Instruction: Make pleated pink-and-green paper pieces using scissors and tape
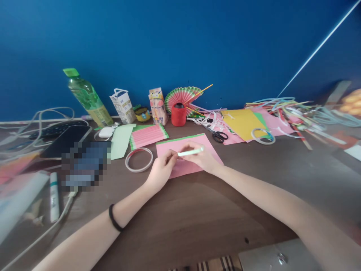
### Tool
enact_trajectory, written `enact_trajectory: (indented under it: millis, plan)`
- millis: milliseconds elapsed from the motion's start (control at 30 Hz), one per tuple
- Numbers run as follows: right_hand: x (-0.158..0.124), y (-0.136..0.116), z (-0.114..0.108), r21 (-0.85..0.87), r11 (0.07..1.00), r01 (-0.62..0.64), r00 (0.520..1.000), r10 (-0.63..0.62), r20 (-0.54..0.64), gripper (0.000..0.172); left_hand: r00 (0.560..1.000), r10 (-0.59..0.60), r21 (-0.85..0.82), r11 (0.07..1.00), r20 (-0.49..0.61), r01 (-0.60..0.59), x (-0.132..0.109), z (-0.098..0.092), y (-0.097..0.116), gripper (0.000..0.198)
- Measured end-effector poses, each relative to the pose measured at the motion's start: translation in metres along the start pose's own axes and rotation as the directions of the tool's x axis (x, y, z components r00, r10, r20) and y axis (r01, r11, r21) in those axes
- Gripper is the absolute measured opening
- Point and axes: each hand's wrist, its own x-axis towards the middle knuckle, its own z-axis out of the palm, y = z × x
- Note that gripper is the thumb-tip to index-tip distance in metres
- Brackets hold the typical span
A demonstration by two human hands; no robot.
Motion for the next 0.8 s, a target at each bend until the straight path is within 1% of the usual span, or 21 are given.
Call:
enact_trajectory:
  millis: [67, 167, 267, 333, 367, 433, 500, 633, 733, 800]
  plan:
    - [-0.002, 0.0, 0.002, -0.052, 0.999, 0.007, 1.0, -0.007, -0.005, 0.014, 1.0, 0.004, 0.026, 1.0, -0.014, -0.003, -0.001, 0.0, 0.0, 0.018]
    - [-0.002, 0.004, 0.002, -0.062, 0.998, 0.017, 0.998, -0.013, 0.058, 0.01, 0.999, -0.037, 0.02, 0.999, -0.028, 0.038, -0.001, 0.001, 0.0, 0.017]
    - [-0.002, 0.009, 0.002, -0.115, 0.992, 0.046, 0.993, -0.033, 0.113, 0.022, 0.997, -0.072, -0.009, 0.997, -0.035, 0.072, -0.001, 0.002, -0.001, 0.017]
    - [-0.002, 0.011, 0.003, -0.16, 0.985, 0.059, 0.993, -0.041, 0.115, 0.026, 0.997, -0.071, -0.004, 0.997, -0.034, 0.071, 0.0, 0.003, -0.001, 0.018]
    - [-0.003, 0.011, 0.003, -0.174, 0.983, 0.065, 0.994, -0.048, 0.103, 0.025, 0.997, -0.073, 0.001, 0.997, -0.03, 0.073, 0.0, 0.003, -0.001, 0.019]
    - [-0.003, 0.01, 0.004, -0.17, 0.983, 0.074, 0.996, -0.063, 0.069, 0.018, 0.997, -0.079, -0.009, 0.997, -0.004, 0.079, 0.0, 0.002, 0.0, 0.02]
    - [-0.003, 0.008, 0.004, -0.114, 0.991, 0.065, 0.997, -0.06, 0.046, 0.016, 0.997, -0.073, -0.039, 0.996, 0.03, 0.074, 0.0, 0.002, 0.001, 0.02]
    - [0.0, 0.01, 0.003, 0.124, 0.992, -0.023, 0.999, 0.02, 0.026, 0.027, 0.998, -0.05, -0.119, 0.991, 0.05, 0.056, 0.0, 0.001, 0.004, 0.018]
    - [0.002, 0.014, 0.002, 0.285, 0.955, -0.079, 0.996, 0.068, 0.05, 0.032, 0.997, -0.051, -0.154, 0.986, 0.056, 0.059, -0.001, 0.001, 0.005, 0.013]
    - [0.002, 0.016, 0.001, 0.312, 0.946, -0.092, 0.995, 0.074, 0.07, 0.033, 0.997, -0.054, -0.153, 0.986, 0.056, 0.062, -0.001, 0.001, 0.005, 0.013]
